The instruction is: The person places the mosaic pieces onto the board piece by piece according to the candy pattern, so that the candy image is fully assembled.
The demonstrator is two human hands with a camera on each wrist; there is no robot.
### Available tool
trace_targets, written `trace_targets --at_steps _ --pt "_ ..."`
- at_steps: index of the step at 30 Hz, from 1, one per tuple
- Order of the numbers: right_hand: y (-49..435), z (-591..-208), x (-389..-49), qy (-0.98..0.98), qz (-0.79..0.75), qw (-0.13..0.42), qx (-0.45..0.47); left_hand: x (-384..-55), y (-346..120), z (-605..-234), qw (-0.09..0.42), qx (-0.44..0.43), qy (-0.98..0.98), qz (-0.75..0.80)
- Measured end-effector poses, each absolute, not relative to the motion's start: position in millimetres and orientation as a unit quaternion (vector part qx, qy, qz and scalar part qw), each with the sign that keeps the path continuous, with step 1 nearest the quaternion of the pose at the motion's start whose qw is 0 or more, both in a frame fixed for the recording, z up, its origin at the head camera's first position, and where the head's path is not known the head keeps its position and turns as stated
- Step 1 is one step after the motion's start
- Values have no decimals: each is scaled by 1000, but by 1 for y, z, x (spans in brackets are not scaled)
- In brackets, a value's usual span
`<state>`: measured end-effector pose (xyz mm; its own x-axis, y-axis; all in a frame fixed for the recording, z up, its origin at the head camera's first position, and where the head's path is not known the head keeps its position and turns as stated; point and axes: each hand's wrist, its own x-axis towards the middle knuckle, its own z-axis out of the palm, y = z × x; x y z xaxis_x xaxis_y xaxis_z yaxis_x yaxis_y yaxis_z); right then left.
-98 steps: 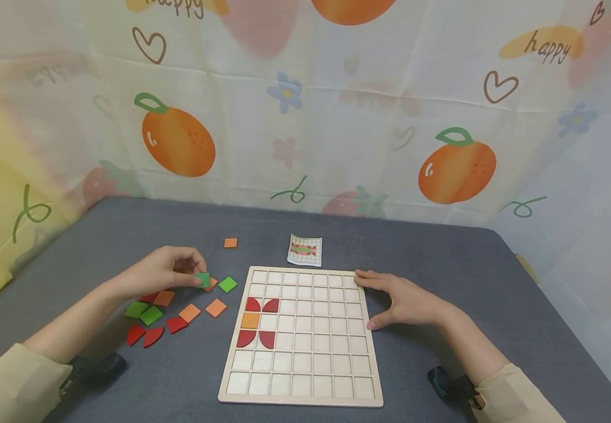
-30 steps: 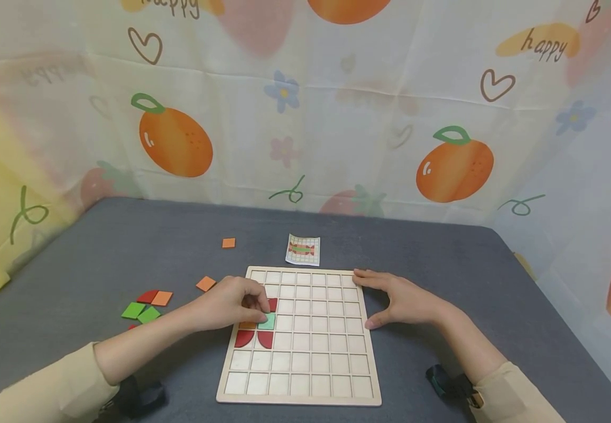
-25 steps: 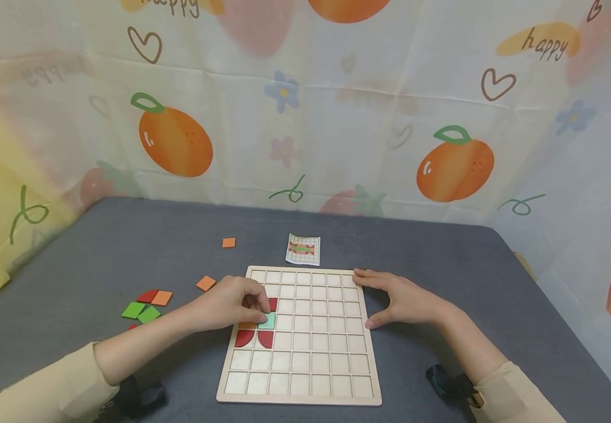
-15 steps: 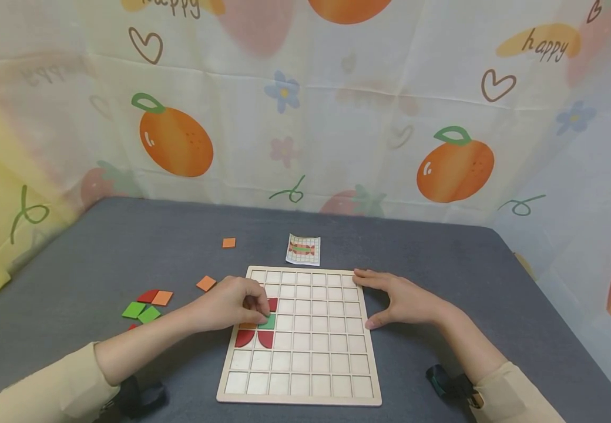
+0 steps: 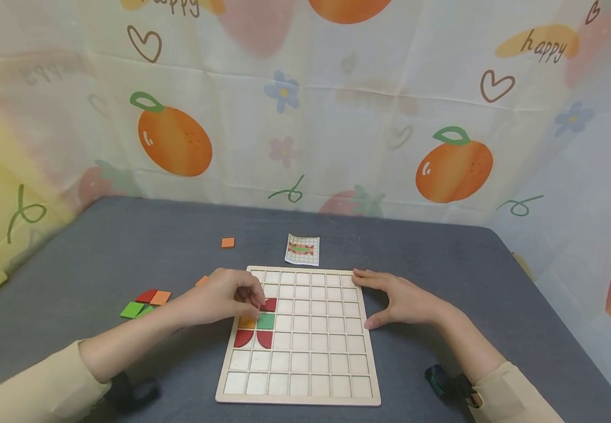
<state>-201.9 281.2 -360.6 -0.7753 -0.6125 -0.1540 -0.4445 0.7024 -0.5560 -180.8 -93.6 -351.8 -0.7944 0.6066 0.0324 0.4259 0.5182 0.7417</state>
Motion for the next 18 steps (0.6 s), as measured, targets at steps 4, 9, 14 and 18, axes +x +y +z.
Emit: trace_targets --at_steps 4,9,14,18 --pt "281 -361 -203 907 -254 167 -291 -183 -104 -345 108 284 873 381" --pt "281 -361 -203 906 -256 168 -292 -186 -122 -340 111 258 879 385" --pt "281 -361 -202 903 -261 172 -294 -192 -141 -338 103 244 888 376" --pt "281 -360 -201 902 -266 172 -295 -197 -151 -340 85 236 900 356"
